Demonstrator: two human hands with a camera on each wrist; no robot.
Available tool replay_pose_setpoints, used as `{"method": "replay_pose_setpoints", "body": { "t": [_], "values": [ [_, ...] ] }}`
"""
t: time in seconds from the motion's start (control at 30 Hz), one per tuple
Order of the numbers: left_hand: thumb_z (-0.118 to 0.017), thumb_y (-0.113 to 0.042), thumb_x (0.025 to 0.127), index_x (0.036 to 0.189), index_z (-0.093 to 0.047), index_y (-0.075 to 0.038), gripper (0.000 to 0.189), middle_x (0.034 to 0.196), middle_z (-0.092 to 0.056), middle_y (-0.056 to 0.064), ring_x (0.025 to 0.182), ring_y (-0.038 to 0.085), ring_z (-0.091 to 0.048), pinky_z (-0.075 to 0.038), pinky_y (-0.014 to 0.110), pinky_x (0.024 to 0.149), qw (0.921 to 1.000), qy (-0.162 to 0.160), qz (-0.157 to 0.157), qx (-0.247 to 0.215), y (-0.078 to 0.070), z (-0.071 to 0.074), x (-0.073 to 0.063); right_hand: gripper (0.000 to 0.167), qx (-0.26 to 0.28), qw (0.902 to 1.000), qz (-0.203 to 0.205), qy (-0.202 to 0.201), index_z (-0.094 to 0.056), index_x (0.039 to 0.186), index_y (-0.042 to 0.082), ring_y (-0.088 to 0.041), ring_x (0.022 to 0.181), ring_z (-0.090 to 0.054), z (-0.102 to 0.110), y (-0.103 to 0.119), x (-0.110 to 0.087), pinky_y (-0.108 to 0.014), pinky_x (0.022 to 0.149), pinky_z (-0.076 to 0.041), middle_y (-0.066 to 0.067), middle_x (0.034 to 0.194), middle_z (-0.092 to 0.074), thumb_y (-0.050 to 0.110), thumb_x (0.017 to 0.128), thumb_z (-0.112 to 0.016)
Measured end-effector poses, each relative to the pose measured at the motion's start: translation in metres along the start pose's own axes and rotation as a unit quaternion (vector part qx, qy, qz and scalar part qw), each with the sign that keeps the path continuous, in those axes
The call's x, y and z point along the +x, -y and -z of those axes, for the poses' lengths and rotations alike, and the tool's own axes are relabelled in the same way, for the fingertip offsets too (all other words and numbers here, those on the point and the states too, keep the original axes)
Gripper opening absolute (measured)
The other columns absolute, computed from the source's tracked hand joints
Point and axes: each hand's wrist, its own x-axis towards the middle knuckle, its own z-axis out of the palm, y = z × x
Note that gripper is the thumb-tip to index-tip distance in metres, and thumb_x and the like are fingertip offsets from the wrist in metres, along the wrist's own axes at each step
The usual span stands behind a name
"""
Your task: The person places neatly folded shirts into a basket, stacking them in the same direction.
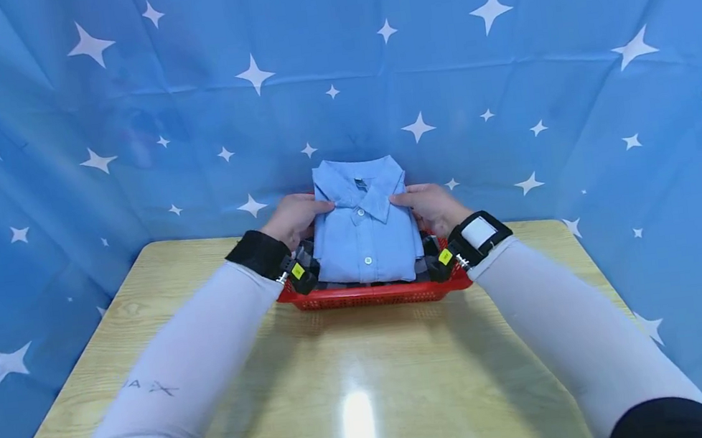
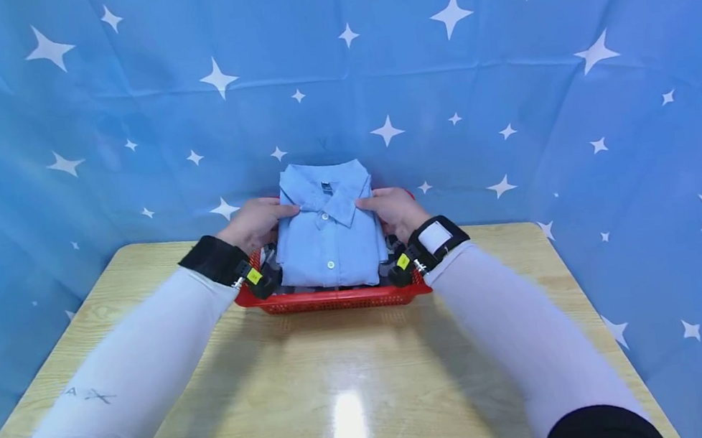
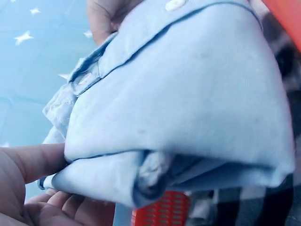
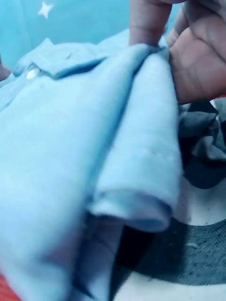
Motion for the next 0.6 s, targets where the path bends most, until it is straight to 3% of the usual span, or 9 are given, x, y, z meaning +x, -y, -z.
{"method": "replay_pose_setpoints", "body": {
  "t": [0.13, 0.23, 0.33, 0.4, 0.47, 0.53, 0.6],
  "values": [
    [-0.069, -0.016, 0.1, 0.097, -0.066, -0.003, 0.014, 0.11, -0.063, 0.01, 0.106, 0.026, -0.061, -0.052, 0.041, 0.099, 0.9972, -0.021, 0.015, 0.07, 0.015, -0.006, 0.01, 0.035, 0.003, 0.9996, -0.027, -0.006, -0.065, 0.134, 0.01, -0.013, 0.091, -0.067, -0.001, -0.019, 0.012, -0.03, 0.079, -0.058, 0.001, 0.104, -0.069, 0.026, 0.103, -0.066],
    [-0.067, -0.018, 0.1, 0.084, -0.058, -0.009, 0.021, 0.091, -0.05, 0.005, 0.089, 0.022, -0.053, -0.046, 0.037, 0.084, 0.9907, -0.024, 0.034, 0.129, 0.022, -0.01, 0.016, 0.03, 0.004, 0.9987, -0.052, 0.001, -0.067, 0.13, 0.009, -0.013, 0.087, -0.07, 0.0, -0.03, 0.019, -0.03, 0.079, -0.059, 0.0, 0.097, -0.073, 0.025, 0.104, -0.065],
    [-0.063, -0.015, 0.101, 0.104, -0.06, -0.005, 0.011, 0.103, -0.053, 0.007, 0.099, 0.024, -0.056, -0.052, 0.036, 0.095, 0.9896, -0.001, 0.06, 0.131, 0.026, -0.013, 0.02, 0.032, -0.004, 0.9981, -0.062, 0.007, -0.065, 0.134, 0.007, -0.013, 0.09, -0.072, 0.002, -0.036, 0.024, -0.034, 0.088, -0.061, -0.003, 0.105, -0.074, 0.022, 0.105, -0.063],
    [-0.059, -0.013, 0.102, 0.129, -0.055, -0.001, 0.031, 0.126, -0.056, 0.013, 0.12, 0.03, -0.057, -0.049, 0.042, 0.112, 0.9885, 0.026, 0.084, 0.123, 0.026, -0.015, 0.02, 0.035, -0.025, 0.9975, -0.066, 0.0, -0.064, 0.135, 0.005, -0.015, 0.091, -0.072, 0.004, -0.037, 0.025, -0.037, 0.094, -0.06, -0.006, 0.111, -0.074, 0.021, 0.105, -0.064],
    [-0.056, -0.012, 0.102, 0.152, -0.039, 0.0, 0.055, 0.155, -0.043, 0.015, 0.143, 0.033, -0.045, -0.039, 0.05, 0.122, 0.986, 0.054, 0.106, 0.117, 0.025, -0.017, 0.019, 0.036, -0.049, 0.9962, -0.072, -0.001, -0.064, 0.136, 0.003, -0.018, 0.095, -0.072, 0.005, -0.038, 0.027, -0.041, 0.099, -0.059, -0.011, 0.119, -0.073, 0.019, 0.105, -0.063],
    [-0.054, -0.011, 0.101, 0.16, -0.027, 0.0, 0.065, 0.166, -0.031, 0.017, 0.152, 0.036, -0.035, -0.034, 0.052, 0.124, 0.982, 0.076, 0.124, 0.121, 0.025, -0.019, 0.018, 0.037, -0.071, 0.994, -0.083, -0.002, -0.062, 0.138, 0.001, -0.022, 0.101, -0.07, 0.005, -0.038, 0.027, -0.045, 0.105, -0.057, -0.015, 0.127, -0.069, 0.018, 0.105, -0.062],
    [-0.055, -0.011, 0.101, 0.161, -0.026, -0.001, 0.067, 0.168, -0.028, 0.018, 0.153, 0.038, -0.034, -0.035, 0.053, 0.124, 0.9791, 0.079, 0.132, 0.132, 0.026, -0.02, 0.018, 0.038, -0.078, 0.9929, -0.09, 0.0, -0.06, 0.14, -0.001, -0.027, 0.113, -0.066, 0.004, -0.038, 0.028, -0.048, 0.11, -0.053, -0.018, 0.137, -0.063, 0.016, 0.106, -0.06]
  ]
}}
